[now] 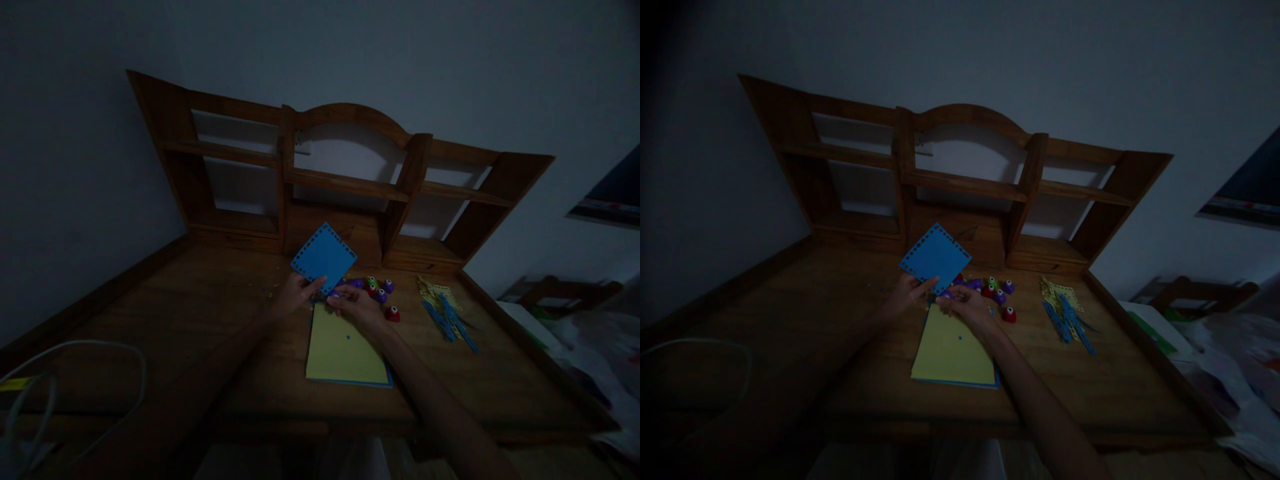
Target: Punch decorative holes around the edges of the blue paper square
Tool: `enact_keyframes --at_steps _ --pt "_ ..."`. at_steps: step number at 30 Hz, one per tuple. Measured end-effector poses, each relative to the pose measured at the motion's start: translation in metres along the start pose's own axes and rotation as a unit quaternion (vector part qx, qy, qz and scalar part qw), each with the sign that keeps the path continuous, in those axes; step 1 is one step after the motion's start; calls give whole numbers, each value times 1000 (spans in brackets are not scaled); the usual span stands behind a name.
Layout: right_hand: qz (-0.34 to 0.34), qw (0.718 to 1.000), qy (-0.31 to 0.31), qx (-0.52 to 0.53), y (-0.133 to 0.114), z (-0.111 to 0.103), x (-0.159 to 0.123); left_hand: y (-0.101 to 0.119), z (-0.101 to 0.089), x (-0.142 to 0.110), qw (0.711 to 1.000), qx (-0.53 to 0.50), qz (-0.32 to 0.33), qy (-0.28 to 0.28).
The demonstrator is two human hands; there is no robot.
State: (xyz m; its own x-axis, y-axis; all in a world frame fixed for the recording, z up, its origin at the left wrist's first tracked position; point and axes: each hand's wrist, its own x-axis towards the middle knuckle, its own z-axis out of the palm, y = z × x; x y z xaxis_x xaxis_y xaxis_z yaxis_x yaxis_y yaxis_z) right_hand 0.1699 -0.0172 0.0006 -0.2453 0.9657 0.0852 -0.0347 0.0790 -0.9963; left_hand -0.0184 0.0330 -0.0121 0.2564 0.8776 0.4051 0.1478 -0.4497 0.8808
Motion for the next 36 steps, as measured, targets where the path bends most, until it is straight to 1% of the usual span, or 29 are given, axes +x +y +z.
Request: enact_keyframes --at_steps 3,8,16,26,31,36 --pt "-6 1000 10 11 1 -3 2 0 0 0 1000 -2 3 -9" --pt "-14 1000 9 9 2 -7 1 4 2 -2 998 -23 -12 -53" --pt "3 1000 11 12 0 -7 -2 2 1 -3 996 -14 -7 -91" --pt "13 1000 18 14 -2 -5 -3 7 1 -3 995 -9 -6 -98" --pt "23 999 14 29 1 -6 -1 2 2 -3 995 -26 -19 -98" --pt "31 999 16 36 -2 -5 -2 -2 1 -2 996 -19 -14 -90"
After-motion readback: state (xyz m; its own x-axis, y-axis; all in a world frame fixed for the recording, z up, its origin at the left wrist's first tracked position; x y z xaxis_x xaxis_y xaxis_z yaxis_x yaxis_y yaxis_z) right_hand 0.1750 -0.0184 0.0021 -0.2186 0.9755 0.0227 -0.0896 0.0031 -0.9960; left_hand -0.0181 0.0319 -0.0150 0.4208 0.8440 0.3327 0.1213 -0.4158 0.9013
